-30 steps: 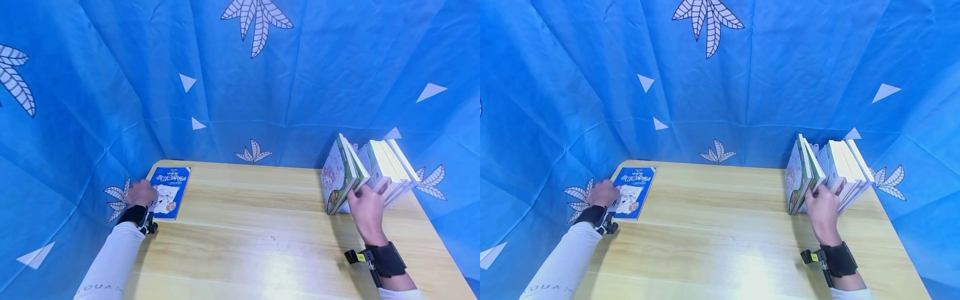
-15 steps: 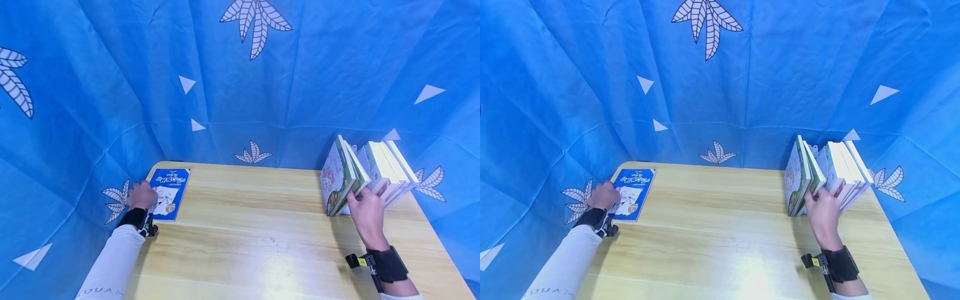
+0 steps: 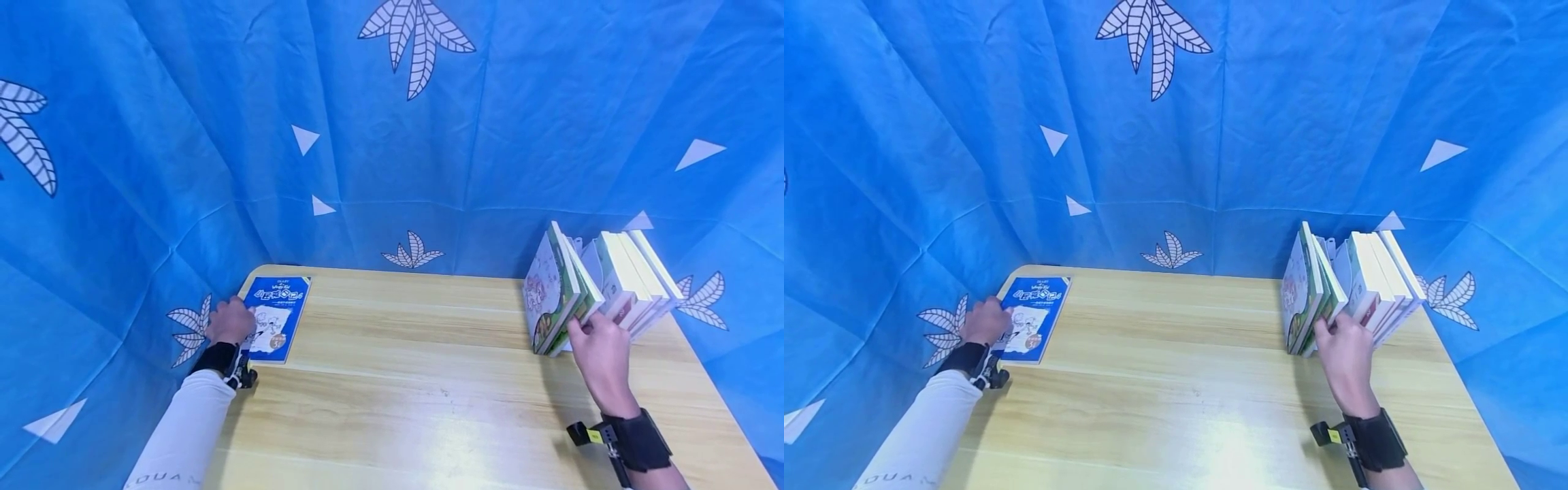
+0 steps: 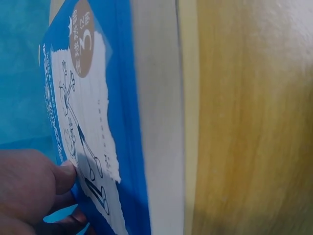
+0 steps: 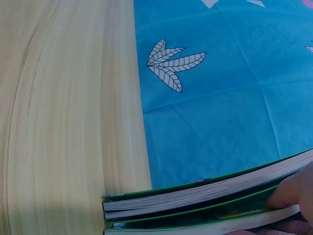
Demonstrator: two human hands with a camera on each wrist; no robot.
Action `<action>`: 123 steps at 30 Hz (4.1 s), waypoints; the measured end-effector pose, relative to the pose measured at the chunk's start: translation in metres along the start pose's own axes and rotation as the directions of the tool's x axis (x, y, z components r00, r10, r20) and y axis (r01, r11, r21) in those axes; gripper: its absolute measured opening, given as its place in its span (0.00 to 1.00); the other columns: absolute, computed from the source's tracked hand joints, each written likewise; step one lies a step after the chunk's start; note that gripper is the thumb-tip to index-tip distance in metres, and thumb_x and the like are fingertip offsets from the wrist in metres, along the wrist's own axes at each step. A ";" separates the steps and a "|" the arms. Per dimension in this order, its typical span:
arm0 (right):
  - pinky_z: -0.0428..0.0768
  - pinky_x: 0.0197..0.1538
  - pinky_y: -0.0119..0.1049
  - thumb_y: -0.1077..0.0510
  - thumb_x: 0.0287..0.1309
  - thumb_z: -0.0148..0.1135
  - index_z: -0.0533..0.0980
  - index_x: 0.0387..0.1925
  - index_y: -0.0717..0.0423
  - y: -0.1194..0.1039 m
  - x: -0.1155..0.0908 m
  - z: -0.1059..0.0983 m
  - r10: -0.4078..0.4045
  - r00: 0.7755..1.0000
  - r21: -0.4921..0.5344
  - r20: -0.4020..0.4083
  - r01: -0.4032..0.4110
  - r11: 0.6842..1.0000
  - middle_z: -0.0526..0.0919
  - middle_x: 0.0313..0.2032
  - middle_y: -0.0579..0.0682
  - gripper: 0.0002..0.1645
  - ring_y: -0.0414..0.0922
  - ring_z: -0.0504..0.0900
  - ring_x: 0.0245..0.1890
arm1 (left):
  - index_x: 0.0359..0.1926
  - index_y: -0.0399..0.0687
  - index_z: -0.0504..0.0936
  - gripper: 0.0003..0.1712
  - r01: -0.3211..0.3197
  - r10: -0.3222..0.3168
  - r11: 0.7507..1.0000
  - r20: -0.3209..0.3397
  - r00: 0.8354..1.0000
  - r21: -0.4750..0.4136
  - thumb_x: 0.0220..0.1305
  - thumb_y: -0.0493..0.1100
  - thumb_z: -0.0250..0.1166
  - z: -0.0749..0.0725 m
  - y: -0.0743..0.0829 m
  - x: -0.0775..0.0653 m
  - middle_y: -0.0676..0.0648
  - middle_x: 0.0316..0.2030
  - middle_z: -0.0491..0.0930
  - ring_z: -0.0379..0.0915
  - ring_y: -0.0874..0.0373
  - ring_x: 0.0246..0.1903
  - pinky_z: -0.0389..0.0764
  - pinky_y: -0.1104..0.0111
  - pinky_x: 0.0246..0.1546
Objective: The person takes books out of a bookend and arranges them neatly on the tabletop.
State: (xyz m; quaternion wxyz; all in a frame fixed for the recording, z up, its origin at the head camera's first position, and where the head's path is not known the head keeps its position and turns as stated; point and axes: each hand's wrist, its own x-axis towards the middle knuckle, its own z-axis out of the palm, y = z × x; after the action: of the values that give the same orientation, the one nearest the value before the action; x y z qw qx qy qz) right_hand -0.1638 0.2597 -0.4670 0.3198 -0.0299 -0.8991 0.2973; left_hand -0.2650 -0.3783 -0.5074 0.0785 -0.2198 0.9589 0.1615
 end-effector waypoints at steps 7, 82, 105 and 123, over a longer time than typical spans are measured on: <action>0.61 0.08 0.23 0.70 0.61 0.62 0.81 0.25 0.72 0.000 -0.003 -0.007 -0.010 1.000 -0.014 0.013 0.010 1.000 0.83 0.18 0.68 0.10 0.29 0.65 0.09 | 0.71 0.23 0.58 0.33 -0.008 0.008 1.000 -0.013 1.000 0.011 0.82 0.49 0.44 0.002 -0.001 0.001 0.18 0.66 0.60 0.58 0.19 0.64 0.70 0.28 0.60; 0.65 0.13 0.22 0.64 0.60 0.70 0.85 0.39 0.71 -0.054 -0.020 -0.091 -0.032 0.999 -0.103 0.022 0.034 0.994 0.88 0.28 0.70 0.11 0.40 0.83 0.16 | 0.81 0.45 0.54 0.57 -0.373 0.327 0.887 -0.199 0.924 -0.272 0.62 0.60 0.74 0.005 0.037 -0.096 0.30 0.79 0.56 0.51 0.26 0.77 0.60 0.28 0.71; 0.59 0.12 0.21 0.66 0.55 0.73 0.84 0.34 0.75 -0.064 -0.023 -0.109 -0.109 0.990 -0.140 -0.094 0.095 0.986 0.85 0.24 0.73 0.11 0.10 0.58 0.19 | 0.82 0.48 0.52 0.59 -0.344 0.316 0.895 -0.142 0.938 -0.284 0.62 0.67 0.71 0.008 0.031 -0.104 0.31 0.80 0.53 0.49 0.27 0.77 0.59 0.27 0.70; 0.60 0.17 0.14 0.66 0.58 0.71 0.82 0.43 0.78 -0.063 -0.024 -0.124 -0.078 0.988 -0.228 -0.137 0.045 0.973 0.84 0.30 0.77 0.16 0.63 0.81 0.16 | 0.82 0.47 0.52 0.59 -0.338 0.318 0.886 -0.113 0.941 -0.316 0.63 0.68 0.70 0.007 0.031 -0.113 0.32 0.81 0.52 0.48 0.28 0.79 0.57 0.29 0.73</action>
State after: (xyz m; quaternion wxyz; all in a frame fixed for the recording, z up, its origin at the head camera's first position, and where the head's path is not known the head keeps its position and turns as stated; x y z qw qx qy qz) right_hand -0.0626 0.2662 -0.3693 0.3879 -0.0595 -0.9019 0.1808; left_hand -0.1774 -0.3041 -0.4806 -0.0157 -0.0691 0.9431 0.3248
